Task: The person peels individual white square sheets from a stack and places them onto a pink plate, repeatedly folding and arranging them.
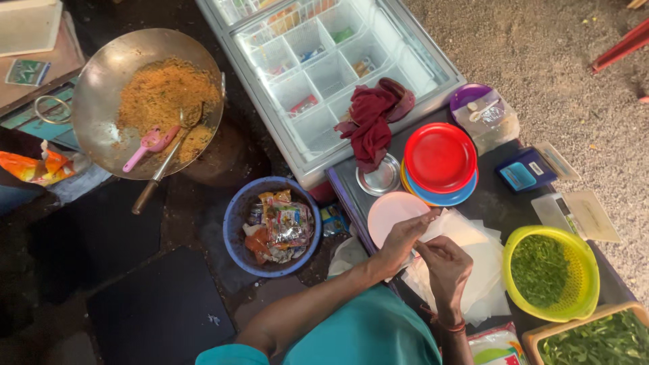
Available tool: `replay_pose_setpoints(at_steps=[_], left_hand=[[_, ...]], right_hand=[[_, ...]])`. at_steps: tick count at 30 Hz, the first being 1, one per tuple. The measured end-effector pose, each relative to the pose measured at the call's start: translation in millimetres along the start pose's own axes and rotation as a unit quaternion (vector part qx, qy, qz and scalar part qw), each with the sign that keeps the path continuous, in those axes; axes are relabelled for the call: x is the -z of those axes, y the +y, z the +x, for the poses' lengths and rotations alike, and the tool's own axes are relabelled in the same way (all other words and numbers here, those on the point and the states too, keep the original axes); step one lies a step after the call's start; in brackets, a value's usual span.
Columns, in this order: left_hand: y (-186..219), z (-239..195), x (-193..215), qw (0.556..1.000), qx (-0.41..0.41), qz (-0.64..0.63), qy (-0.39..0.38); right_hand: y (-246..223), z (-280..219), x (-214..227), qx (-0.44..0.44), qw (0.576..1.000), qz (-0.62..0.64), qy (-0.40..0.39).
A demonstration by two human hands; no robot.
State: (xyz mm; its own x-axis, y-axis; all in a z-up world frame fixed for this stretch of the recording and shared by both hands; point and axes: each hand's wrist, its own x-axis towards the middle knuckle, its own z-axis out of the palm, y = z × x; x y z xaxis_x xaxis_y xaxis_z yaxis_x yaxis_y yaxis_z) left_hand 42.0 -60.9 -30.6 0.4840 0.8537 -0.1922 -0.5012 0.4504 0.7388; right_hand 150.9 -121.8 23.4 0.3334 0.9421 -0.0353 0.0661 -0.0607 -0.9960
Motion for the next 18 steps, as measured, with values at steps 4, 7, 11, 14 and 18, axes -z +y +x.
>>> replay_pose_setpoints(at_steps=[4, 7, 11, 14, 18], left_hand=[[3, 2, 4, 1.0, 0.018, 0.013, -0.022], [13, 0, 1, 0.999, 0.051, 0.005, -0.011], [8, -2, 12, 0.992, 0.124, 0.016, -0.007], [-15, 8, 36, 0.99, 0.12, 0.064, -0.031], [-14, 18, 41, 0.981, 0.163, 0.0, 0.104]], right_hand=[[3, -5, 0, 0.002, 0.999, -0.052, 0.002], [1, -9, -2, -0.016, 0.997, -0.067, 0.022], [-13, -6, -2, -0.032, 0.999, 0.013, 0.007], [-13, -9, 2, -0.008, 1.0, -0.016, 0.001], [21, -15, 15, -0.013, 0.999, -0.038, 0.022]])
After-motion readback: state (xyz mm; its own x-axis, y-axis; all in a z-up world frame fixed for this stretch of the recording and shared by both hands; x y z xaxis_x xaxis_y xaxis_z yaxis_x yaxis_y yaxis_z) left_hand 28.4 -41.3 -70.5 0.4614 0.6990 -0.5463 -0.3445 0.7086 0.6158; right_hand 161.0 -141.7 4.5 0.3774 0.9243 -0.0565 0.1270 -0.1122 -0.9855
